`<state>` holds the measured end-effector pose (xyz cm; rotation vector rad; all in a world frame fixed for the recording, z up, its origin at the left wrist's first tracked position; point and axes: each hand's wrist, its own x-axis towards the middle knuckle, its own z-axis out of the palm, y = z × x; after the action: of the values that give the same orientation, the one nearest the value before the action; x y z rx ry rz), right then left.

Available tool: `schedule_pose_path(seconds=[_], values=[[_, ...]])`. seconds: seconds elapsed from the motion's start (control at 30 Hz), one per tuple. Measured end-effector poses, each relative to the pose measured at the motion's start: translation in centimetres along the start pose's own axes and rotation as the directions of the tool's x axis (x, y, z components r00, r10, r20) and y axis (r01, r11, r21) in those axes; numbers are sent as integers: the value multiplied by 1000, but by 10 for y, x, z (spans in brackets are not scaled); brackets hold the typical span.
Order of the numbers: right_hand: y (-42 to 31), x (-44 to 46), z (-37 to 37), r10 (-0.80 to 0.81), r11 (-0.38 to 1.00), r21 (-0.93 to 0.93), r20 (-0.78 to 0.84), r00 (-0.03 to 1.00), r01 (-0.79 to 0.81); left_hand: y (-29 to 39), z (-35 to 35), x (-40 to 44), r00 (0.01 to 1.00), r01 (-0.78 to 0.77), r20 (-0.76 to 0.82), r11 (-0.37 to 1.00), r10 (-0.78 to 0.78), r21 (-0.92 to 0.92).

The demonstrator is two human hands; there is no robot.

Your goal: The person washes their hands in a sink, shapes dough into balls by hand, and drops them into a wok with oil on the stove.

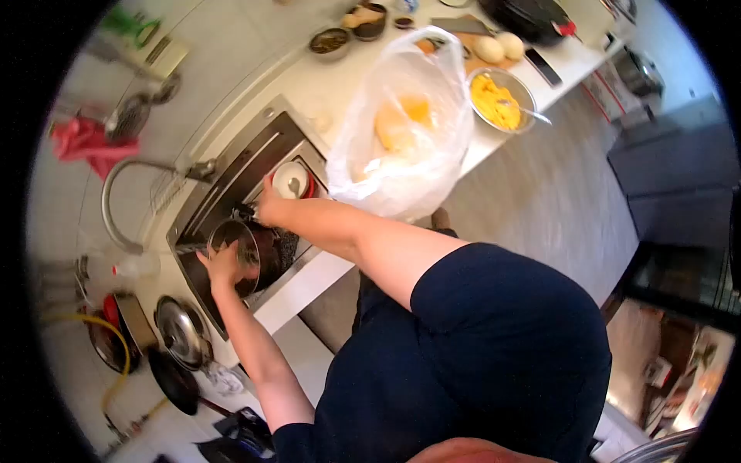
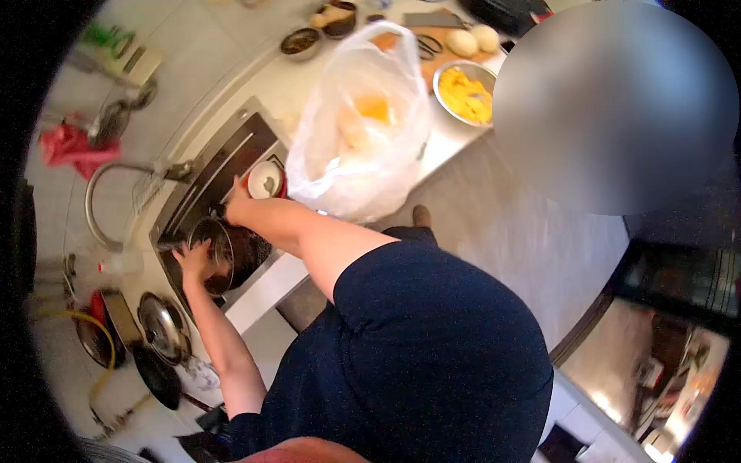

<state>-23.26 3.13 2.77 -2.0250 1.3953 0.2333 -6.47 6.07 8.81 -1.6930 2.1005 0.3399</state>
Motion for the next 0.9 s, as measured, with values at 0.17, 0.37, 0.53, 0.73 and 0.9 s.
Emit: schedule_pose_path(seconds=[0.17,0.37,0.53,0.73,0.9], values=[[-19,-85,-6,-157,965,-259,-495,855,27,26,-30,-44,777,597,-240,802,-582,-11],[2,-251,-52,-437,772,-145,-828,352,619,47,-19,-65,633,508,-679,861,-372,1],[182,-383,-49,-225,888,-135,-961,160,440,165,-39,-122,261,304,-937,941,-232,-149],[416,-500,11,104,870,-164,-860,499,-465,393,-49,-155,222,-112,-966,980,-135,-163],[470,-499,32,162,896,-208,-671,723,-393,544,-8,-123,365,-691,-929,688,66,-222]])
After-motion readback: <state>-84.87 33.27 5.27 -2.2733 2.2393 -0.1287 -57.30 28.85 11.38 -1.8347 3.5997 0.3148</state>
